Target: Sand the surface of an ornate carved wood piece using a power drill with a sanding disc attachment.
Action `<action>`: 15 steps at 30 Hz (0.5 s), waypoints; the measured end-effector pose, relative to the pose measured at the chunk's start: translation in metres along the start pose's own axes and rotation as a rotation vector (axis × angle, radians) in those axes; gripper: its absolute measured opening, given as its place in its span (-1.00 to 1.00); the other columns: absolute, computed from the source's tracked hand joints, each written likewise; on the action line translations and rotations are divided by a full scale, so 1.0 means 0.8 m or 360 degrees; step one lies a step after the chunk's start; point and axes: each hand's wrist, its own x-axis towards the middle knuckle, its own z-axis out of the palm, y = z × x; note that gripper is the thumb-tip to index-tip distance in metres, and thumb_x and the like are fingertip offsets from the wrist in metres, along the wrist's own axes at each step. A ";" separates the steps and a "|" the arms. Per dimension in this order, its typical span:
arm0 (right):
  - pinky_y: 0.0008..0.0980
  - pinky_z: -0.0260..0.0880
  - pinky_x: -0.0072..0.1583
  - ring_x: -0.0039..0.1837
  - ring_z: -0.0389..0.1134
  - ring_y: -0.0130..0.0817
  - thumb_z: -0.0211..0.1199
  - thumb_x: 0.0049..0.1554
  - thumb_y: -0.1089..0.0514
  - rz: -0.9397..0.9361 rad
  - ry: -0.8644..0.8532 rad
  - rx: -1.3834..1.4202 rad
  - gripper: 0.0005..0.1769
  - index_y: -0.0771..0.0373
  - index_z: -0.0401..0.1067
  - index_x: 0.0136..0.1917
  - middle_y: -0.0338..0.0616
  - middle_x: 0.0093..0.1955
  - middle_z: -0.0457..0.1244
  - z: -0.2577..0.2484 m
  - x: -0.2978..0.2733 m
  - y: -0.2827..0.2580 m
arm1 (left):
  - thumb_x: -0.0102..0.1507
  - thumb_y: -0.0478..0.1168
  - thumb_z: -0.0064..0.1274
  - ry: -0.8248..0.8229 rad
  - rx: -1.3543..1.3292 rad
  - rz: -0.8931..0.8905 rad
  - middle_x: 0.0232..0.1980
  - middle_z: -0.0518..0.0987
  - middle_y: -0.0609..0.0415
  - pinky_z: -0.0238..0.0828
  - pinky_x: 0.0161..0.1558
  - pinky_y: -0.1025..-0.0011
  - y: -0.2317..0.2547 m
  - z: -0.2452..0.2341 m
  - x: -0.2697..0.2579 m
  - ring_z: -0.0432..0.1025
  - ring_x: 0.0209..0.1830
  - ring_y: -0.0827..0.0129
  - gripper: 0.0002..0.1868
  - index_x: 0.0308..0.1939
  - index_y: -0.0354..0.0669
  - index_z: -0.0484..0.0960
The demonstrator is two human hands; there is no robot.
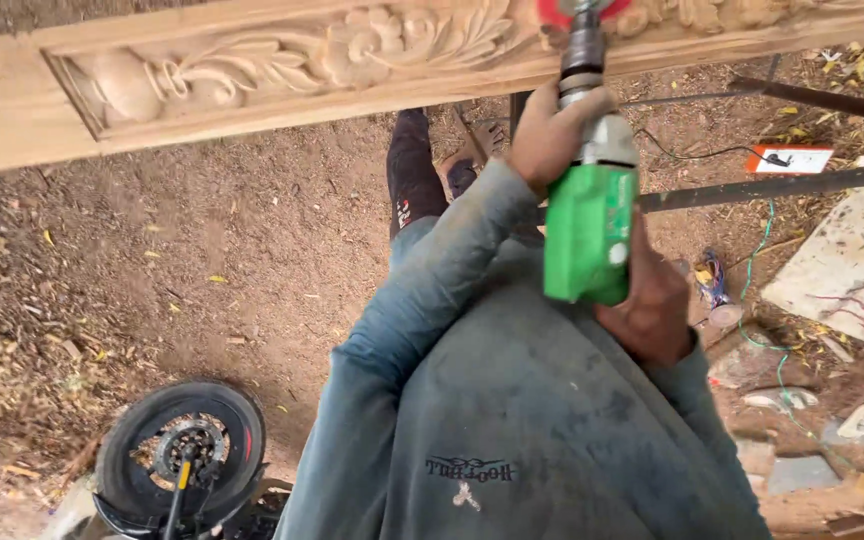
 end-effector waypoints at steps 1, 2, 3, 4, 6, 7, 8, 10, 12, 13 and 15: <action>-0.02 0.41 -0.03 -0.09 0.41 0.14 0.44 -0.02 0.16 -0.0019 0.0043 -0.0024 0.05 0.56 0.03 0.59 0.27 -0.05 0.33 0.006 0.000 -0.011 | 0.20 -0.16 0.20 -0.0059 -0.0048 -0.0054 -0.35 0.63 0.00 0.53 -0.36 0.36 0.004 -0.007 -0.004 0.52 -0.45 0.38 -0.70 -0.16 -0.35 0.55; -0.05 0.43 -0.04 -0.09 0.42 0.12 0.45 0.00 0.11 -0.0031 0.0082 -0.0050 0.05 0.61 0.02 0.57 0.30 -0.04 0.33 0.013 -0.001 -0.024 | 0.21 -0.19 0.18 -0.0118 -0.0099 -0.0116 -0.35 0.64 0.01 0.54 -0.37 0.36 0.008 -0.014 -0.009 0.53 -0.46 0.37 -0.73 -0.17 -0.33 0.54; -0.05 0.43 -0.04 -0.09 0.42 0.12 0.45 0.00 0.11 -0.0007 0.0095 -0.0051 0.05 0.61 0.02 0.57 0.30 -0.04 0.33 0.012 -0.001 -0.030 | 0.21 -0.19 0.18 -0.0139 -0.0089 -0.0132 -0.35 0.64 0.01 0.54 -0.37 0.36 0.015 -0.012 -0.009 0.53 -0.46 0.37 -0.73 -0.17 -0.33 0.54; -0.09 0.45 -0.03 -0.06 0.44 0.12 0.46 0.04 0.06 -0.0015 0.0119 -0.0046 0.05 0.64 0.01 0.55 0.32 -0.01 0.33 0.017 0.000 -0.041 | 0.22 -0.20 0.17 -0.0248 -0.0099 -0.0204 -0.35 0.64 0.00 0.52 -0.38 0.36 0.024 -0.017 -0.011 0.53 -0.46 0.37 -0.75 -0.16 -0.34 0.56; -0.13 0.47 -0.02 -0.03 0.45 0.11 0.48 0.07 0.01 0.0002 0.0160 -0.0032 0.05 0.67 0.01 0.53 0.34 0.02 0.34 0.022 0.005 -0.061 | 0.23 -0.21 0.16 -0.0372 -0.0089 -0.0297 -0.34 0.64 0.00 0.51 -0.38 0.37 0.033 -0.026 -0.010 0.53 -0.46 0.36 -0.76 -0.16 -0.36 0.58; -0.14 0.47 -0.01 -0.03 0.46 0.10 0.48 0.05 -0.02 0.0038 0.0154 -0.0004 0.08 0.68 0.01 0.52 0.34 0.04 0.34 0.024 0.009 -0.070 | 0.25 -0.22 0.15 -0.0393 -0.0054 -0.0321 -0.33 0.65 -0.01 0.52 -0.36 0.37 0.031 -0.031 -0.005 0.54 -0.44 0.37 -0.77 -0.17 -0.38 0.60; -0.16 0.48 -0.01 -0.03 0.46 0.09 0.48 0.03 -0.06 0.0076 0.0149 0.0012 0.10 0.69 0.01 0.51 0.34 0.06 0.34 0.024 0.016 -0.076 | 0.26 -0.23 0.14 -0.0424 -0.0028 -0.0343 -0.31 0.66 -0.02 0.53 -0.34 0.37 0.029 -0.033 0.003 0.54 -0.43 0.37 -0.77 -0.17 -0.40 0.61; -0.17 0.48 0.00 -0.02 0.47 0.07 0.48 0.04 -0.05 0.0168 0.0146 0.0000 0.10 0.69 0.01 0.52 0.34 0.09 0.34 0.031 0.019 -0.090 | 0.24 -0.20 0.13 -0.0417 0.0027 -0.0425 -0.32 0.66 -0.01 0.53 -0.36 0.37 0.046 -0.032 0.008 0.54 -0.44 0.38 -0.77 -0.18 -0.35 0.60; -0.18 0.49 0.01 -0.02 0.47 0.06 0.48 0.05 -0.04 0.0265 0.0129 -0.0028 0.09 0.68 0.01 0.53 0.34 0.13 0.34 0.038 0.031 -0.104 | 0.21 -0.18 0.13 -0.0416 0.0063 -0.0510 -0.34 0.66 0.00 0.54 -0.38 0.36 0.054 -0.035 0.013 0.54 -0.46 0.38 -0.76 -0.18 -0.30 0.59; -0.19 0.49 0.02 0.00 0.48 0.04 0.47 0.08 -0.02 0.0338 0.0142 -0.0036 0.07 0.66 0.01 0.55 0.33 0.16 0.35 0.044 0.042 -0.111 | 0.20 -0.17 0.16 -0.0459 0.0228 -0.0461 -0.32 0.65 0.00 0.53 -0.35 0.37 0.055 -0.040 0.017 0.53 -0.42 0.39 -0.73 -0.16 -0.31 0.60; -0.20 0.50 0.03 0.02 0.49 0.03 0.46 0.10 0.00 0.0401 0.0085 -0.0039 0.04 0.64 0.01 0.56 0.32 0.19 0.35 0.050 0.058 -0.125 | 0.18 -0.16 0.19 -0.0450 0.0351 -0.0434 -0.31 0.64 0.00 0.52 -0.31 0.38 0.073 -0.054 0.020 0.52 -0.39 0.40 -0.71 -0.15 -0.33 0.61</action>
